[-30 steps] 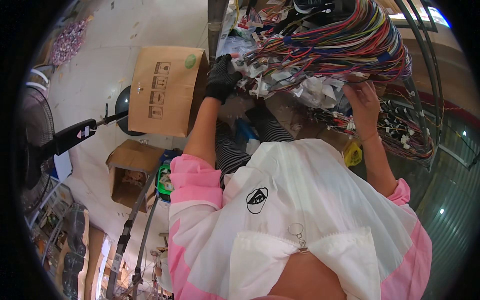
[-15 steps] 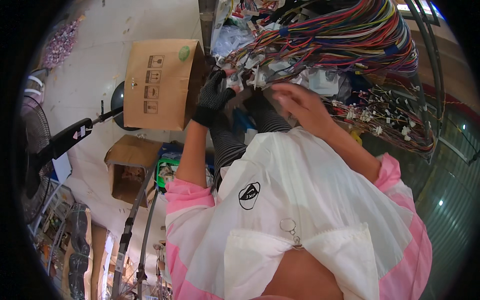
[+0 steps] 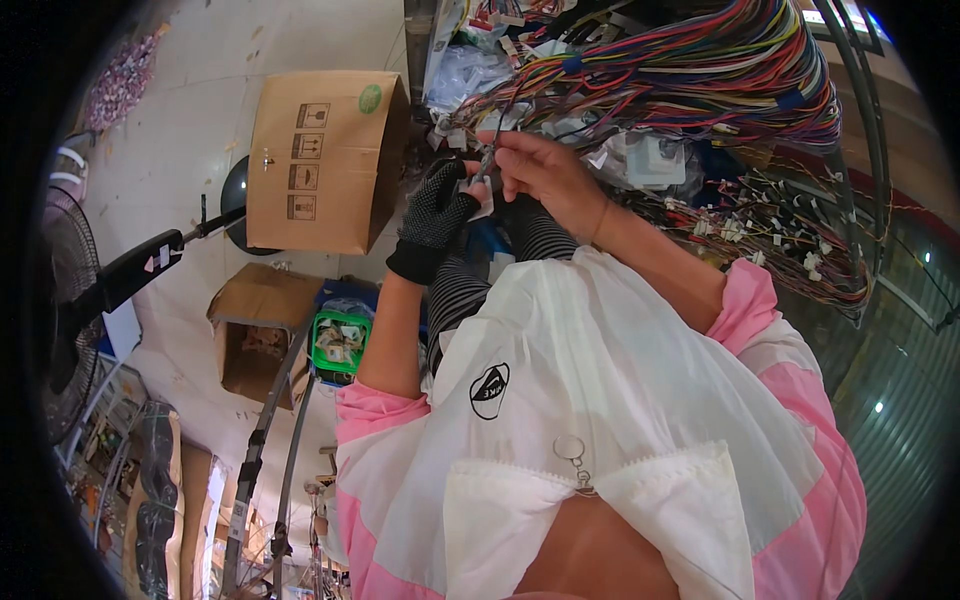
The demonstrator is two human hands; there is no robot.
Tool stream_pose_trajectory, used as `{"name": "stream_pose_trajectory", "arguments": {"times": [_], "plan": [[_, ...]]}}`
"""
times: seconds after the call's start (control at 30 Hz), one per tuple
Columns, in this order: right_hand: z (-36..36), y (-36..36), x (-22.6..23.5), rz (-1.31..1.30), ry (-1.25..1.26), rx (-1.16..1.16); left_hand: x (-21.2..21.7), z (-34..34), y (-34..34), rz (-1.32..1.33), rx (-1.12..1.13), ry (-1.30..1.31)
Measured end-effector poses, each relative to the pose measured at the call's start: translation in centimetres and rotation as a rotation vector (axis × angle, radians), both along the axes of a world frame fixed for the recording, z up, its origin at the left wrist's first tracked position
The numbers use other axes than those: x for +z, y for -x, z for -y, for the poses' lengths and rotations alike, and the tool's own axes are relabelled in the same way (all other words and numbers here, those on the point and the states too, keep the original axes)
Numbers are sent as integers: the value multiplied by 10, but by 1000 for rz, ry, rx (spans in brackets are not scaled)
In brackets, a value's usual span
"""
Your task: Inspecting and sorting electrical wire harnesses hanging from a rack.
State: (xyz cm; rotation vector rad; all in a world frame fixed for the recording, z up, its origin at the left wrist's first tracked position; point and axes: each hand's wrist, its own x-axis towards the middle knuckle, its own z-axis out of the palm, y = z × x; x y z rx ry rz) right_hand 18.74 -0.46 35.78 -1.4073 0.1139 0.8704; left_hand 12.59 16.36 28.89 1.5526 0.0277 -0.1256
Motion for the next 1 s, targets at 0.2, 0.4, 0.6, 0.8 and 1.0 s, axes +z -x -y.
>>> {"name": "stream_pose_trajectory", "arguments": {"times": [0.2, 0.4, 0.6, 0.8, 1.0], "plan": [[-3, -3, 1, -13, 125, -43, 8, 6, 2, 114, 31, -328], [-4, 2, 5, 126, 226, -8, 23, 9, -3, 300, 135, -519], [-6, 4, 9, 140, 238, -67, 19, 20, -1, 25, 76, -319], [-16, 8, 4, 127, 260, -181, 25, 36, 7, 435, 248, -930], [-12, 20, -25, 345, 300, -194, 54, 39, 13, 334, 85, -936]]}}
